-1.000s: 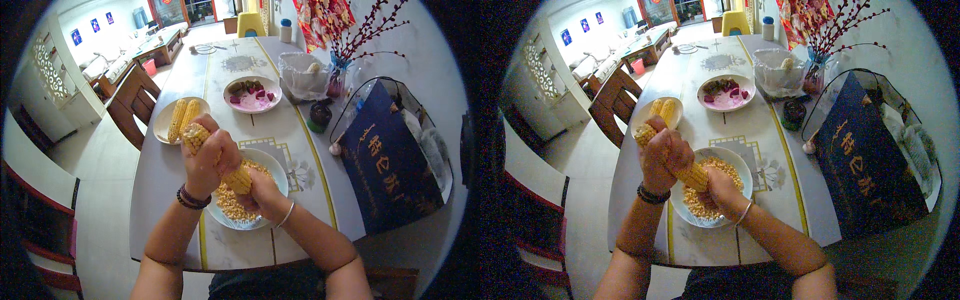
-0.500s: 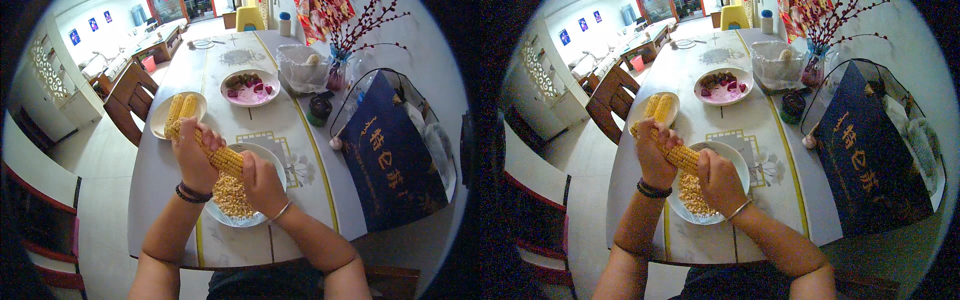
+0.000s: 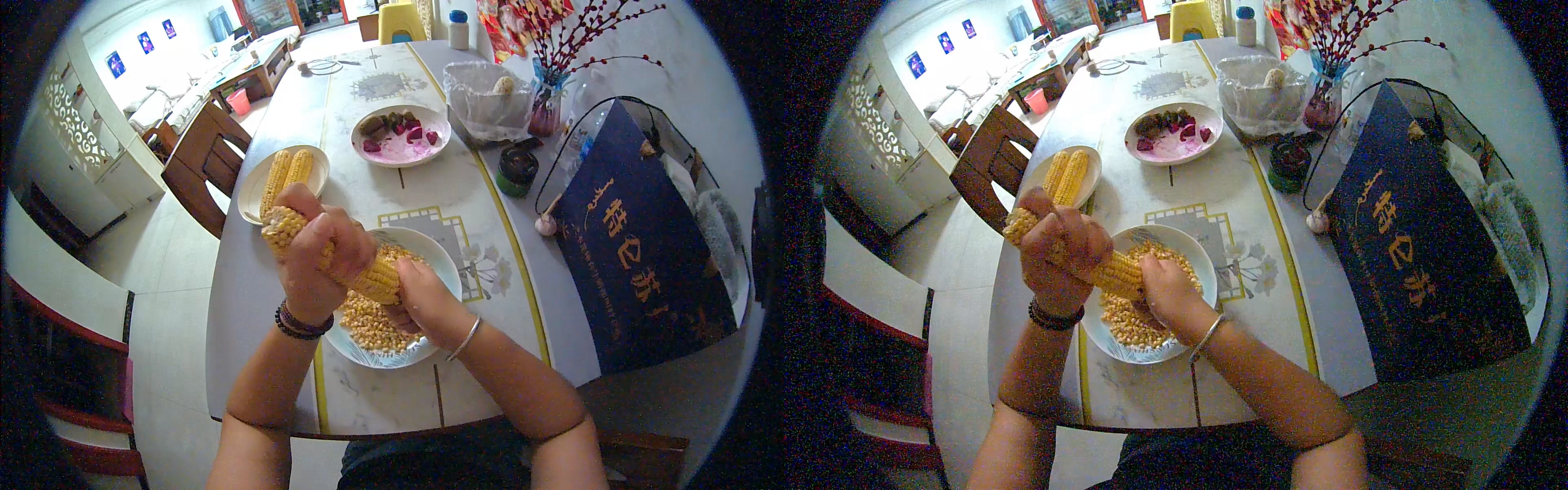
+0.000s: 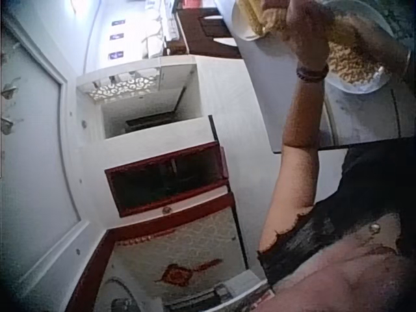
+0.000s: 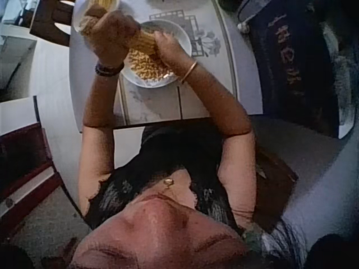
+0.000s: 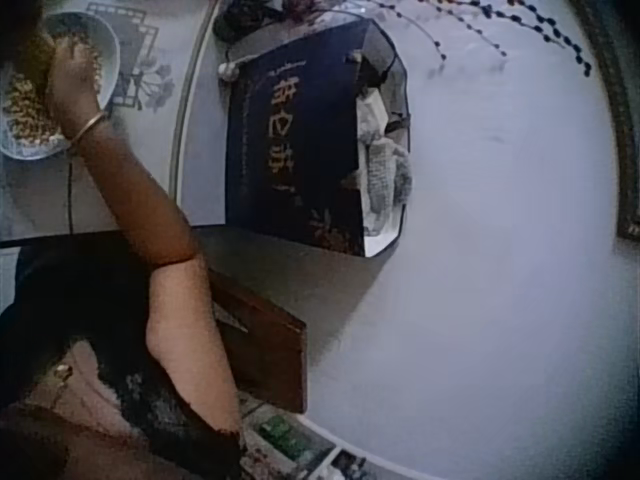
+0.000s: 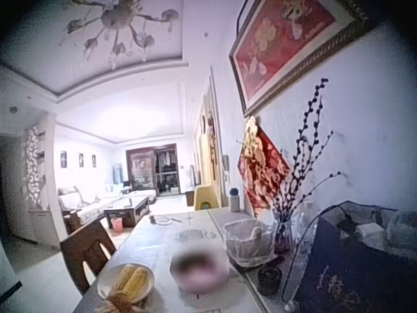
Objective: The person sits at a dining table and manually removes corn kernels from the cob by hand. They hold a corn cob over a white bowl and pull the kernels off one by one, allowing them to fall into the bowl. The person continues this repetitive process, handling multiple cobs and accumulating a pile of loose kernels.
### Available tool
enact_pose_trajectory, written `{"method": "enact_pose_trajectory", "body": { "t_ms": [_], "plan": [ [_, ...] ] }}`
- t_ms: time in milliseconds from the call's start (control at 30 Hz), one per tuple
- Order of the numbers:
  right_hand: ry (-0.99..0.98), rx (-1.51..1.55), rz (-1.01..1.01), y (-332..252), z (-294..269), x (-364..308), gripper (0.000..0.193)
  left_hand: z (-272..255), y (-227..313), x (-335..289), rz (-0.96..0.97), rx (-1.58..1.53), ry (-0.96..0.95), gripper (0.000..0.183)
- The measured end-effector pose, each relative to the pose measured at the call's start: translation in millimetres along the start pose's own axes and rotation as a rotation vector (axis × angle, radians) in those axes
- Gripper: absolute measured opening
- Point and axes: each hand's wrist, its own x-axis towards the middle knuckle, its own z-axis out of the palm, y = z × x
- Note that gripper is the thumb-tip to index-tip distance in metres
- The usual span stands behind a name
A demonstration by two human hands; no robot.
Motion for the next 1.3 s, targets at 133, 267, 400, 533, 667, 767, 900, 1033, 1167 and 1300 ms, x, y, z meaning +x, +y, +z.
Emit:
{"method": "enact_pose_trajectory", "body": {
  "t_ms": [133, 267, 400, 533, 667, 767, 900, 1033, 1167, 1300],
  "plan": [
    [-0.084, 0.189, 0.125, -14.4, 2.2, -9.6, 0.032, -0.9, -1.0, 1.1, 0.083, 0.050, 0.075, 0.013],
    [0.139, -0.251, -0.376, -9.8, 4.3, -7.1, 0.042, -5.1, -0.1, 10.5, 0.092, 0.229, 0.355, 0.014],
    [0.173, -0.481, -0.774, -22.2, 13.2, -21.7, 0.042, -6.8, -1.5, 12.4, -0.002, 0.063, 0.510, 0.012],
    [0.218, -0.609, -0.721, -16.0, 10.0, -16.9, 0.044, -5.8, -5.0, 6.4, -0.018, 0.071, 0.448, 0.011],
    [0.312, -0.535, -0.743, -5.3, 7.4, -11.6, 0.046, 8.0, -4.9, -4.0, 0.066, 0.170, 0.217, 0.013],
    [0.271, -0.438, -0.754, -0.2, 7.1, -11.8, 0.050, 6.1, -4.0, -3.4, 0.111, 0.136, 0.081, 0.012],
    [0.074, -0.108, -0.190, 11.0, -4.1, 6.0, 0.055, 7.7, -3.5, -7.3, 0.210, 0.247, -0.255, 0.011],
    [0.108, -0.075, -0.135, -4.6, 0.7, -3.4, 0.058, 6.9, -7.0, -4.7, 0.093, 0.225, 0.139, 0.014],
    [0.178, -0.448, -0.644, -10.3, 7.3, -10.1, 0.051, -10.6, -9.8, 5.0, -0.017, 0.145, 0.512, 0.018],
    [0.271, -0.631, -0.712, -13.0, 7.4, -15.1, 0.041, -10.0, -10.4, 2.5, -0.093, -0.058, 0.480, 0.018]
  ]
}}
